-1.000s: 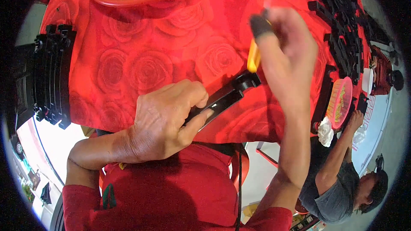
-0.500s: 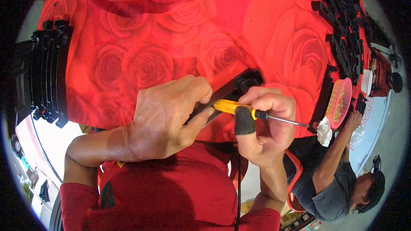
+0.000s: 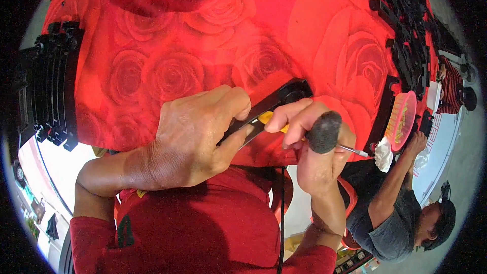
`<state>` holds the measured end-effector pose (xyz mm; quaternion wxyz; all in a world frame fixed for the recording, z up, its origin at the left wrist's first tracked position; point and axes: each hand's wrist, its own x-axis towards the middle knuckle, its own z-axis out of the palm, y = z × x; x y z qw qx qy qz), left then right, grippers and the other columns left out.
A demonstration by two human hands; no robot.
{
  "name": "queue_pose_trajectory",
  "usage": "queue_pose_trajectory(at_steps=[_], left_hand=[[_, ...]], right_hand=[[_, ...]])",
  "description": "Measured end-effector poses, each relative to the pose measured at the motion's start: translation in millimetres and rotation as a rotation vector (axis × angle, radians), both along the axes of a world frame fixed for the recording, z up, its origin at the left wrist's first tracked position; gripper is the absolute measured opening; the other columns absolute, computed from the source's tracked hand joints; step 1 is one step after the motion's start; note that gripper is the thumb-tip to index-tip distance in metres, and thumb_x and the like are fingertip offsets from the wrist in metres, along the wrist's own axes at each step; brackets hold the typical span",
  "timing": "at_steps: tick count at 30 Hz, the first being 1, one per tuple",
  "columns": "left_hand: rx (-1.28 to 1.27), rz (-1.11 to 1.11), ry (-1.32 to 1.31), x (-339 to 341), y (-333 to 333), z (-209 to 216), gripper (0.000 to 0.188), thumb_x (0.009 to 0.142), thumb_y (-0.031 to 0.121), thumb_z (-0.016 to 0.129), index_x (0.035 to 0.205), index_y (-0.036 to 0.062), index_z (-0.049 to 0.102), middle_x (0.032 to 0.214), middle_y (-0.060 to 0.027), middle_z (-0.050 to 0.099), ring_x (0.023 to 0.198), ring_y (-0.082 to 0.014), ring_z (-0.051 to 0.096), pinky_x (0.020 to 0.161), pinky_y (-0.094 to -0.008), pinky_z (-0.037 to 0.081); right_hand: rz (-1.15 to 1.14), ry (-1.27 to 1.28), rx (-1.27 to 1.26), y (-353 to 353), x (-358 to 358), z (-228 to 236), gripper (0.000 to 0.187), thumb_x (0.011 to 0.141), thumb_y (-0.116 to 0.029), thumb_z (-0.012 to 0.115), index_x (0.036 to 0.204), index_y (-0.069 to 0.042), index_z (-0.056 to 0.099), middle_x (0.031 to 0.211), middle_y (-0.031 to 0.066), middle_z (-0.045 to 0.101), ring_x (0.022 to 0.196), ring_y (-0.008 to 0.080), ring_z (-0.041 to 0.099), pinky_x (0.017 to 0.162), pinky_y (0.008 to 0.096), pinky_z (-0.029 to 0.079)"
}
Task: The person applies adhesive foam strips onto a black plastic component by hand and presses them into place using a yellow-handled screwdriver.
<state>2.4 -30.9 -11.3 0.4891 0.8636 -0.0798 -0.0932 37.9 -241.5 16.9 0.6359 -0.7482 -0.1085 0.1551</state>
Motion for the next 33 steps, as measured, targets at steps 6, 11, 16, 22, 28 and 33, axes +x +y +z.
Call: queue_pose_trajectory(at_steps=[6,11,16,22,28,33], left_hand=[[-0.005,0.009,-0.02,-1.1,-0.7,-2.4,0.024,0.085,0.011,0.076,0.097,0.008,0.055,0.084,-0.0106,0.06,0.076,-0.0329,0.066,0.062,-0.0446,0.049],[-0.014,0.009,-0.025,-1.0,0.5,-4.5,0.025,0.084,0.011,0.076,0.097,0.0078,0.055,0.084,-0.0108,0.06,0.076,-0.0333,0.066,0.062,-0.0446,0.049],[-0.01,0.001,-0.008,-1.6,2.1,-2.4,0.025,0.084,0.01,0.076,0.096,0.0075,0.055,0.084,-0.0111,0.06,0.077,-0.0339,0.066,0.063,-0.0451,0.049],[-0.016,0.0,-0.011,-2.0,1.7,-5.7,0.024,0.085,0.011,0.076,0.095,0.0073,0.055,0.084,-0.0111,0.06,0.076,-0.0339,0.066,0.063,-0.0451,0.049],[-0.022,0.004,-0.003,-1.7,1.9,-3.8,0.024,0.085,0.011,0.076,0.096,0.0072,0.055,0.084,-0.011,0.06,0.077,-0.0338,0.066,0.064,-0.0447,0.049],[-0.007,-0.014,-0.002,-0.3,2.1,-3.9,0.025,0.084,0.01,0.075,0.098,0.007,0.055,0.086,-0.0114,0.061,0.079,-0.0346,0.067,0.064,-0.0454,0.05]], right_hand=[[0.038,-0.133,0.075,10.3,1.0,-10.2,0.059,0.112,-0.046,0.044,0.074,-0.002,0.054,0.074,0.0206,0.065,0.061,0.0228,0.06,0.058,0.0327,0.048],[0.083,-0.114,0.075,15.2,7.0,-14.0,0.05,0.109,-0.036,0.05,0.071,-0.003,0.052,0.067,0.0178,0.062,0.059,0.0218,0.059,0.056,0.0319,0.046],[0.165,-0.101,0.243,14.0,11.6,-23.2,0.048,0.109,-0.032,0.051,0.068,-0.006,0.048,0.06,0.0129,0.057,0.052,0.0211,0.055,0.049,0.0322,0.039],[-0.003,-0.137,0.112,24.7,4.2,-17.7,0.048,0.109,-0.032,0.05,0.068,-0.007,0.048,0.055,0.0091,0.051,0.048,0.0216,0.052,0.047,0.0323,0.036],[0.032,-0.172,0.141,24.0,7.1,-21.4,0.052,0.11,-0.034,0.049,0.066,-0.007,0.046,0.053,0.0076,0.049,0.045,0.0214,0.051,0.045,0.0324,0.036],[0.121,-0.238,0.134,21.8,11.9,-21.3,0.052,0.111,-0.032,0.049,0.064,-0.008,0.046,0.053,0.0058,0.05,0.044,0.0206,0.053,0.042,0.0309,0.037]])
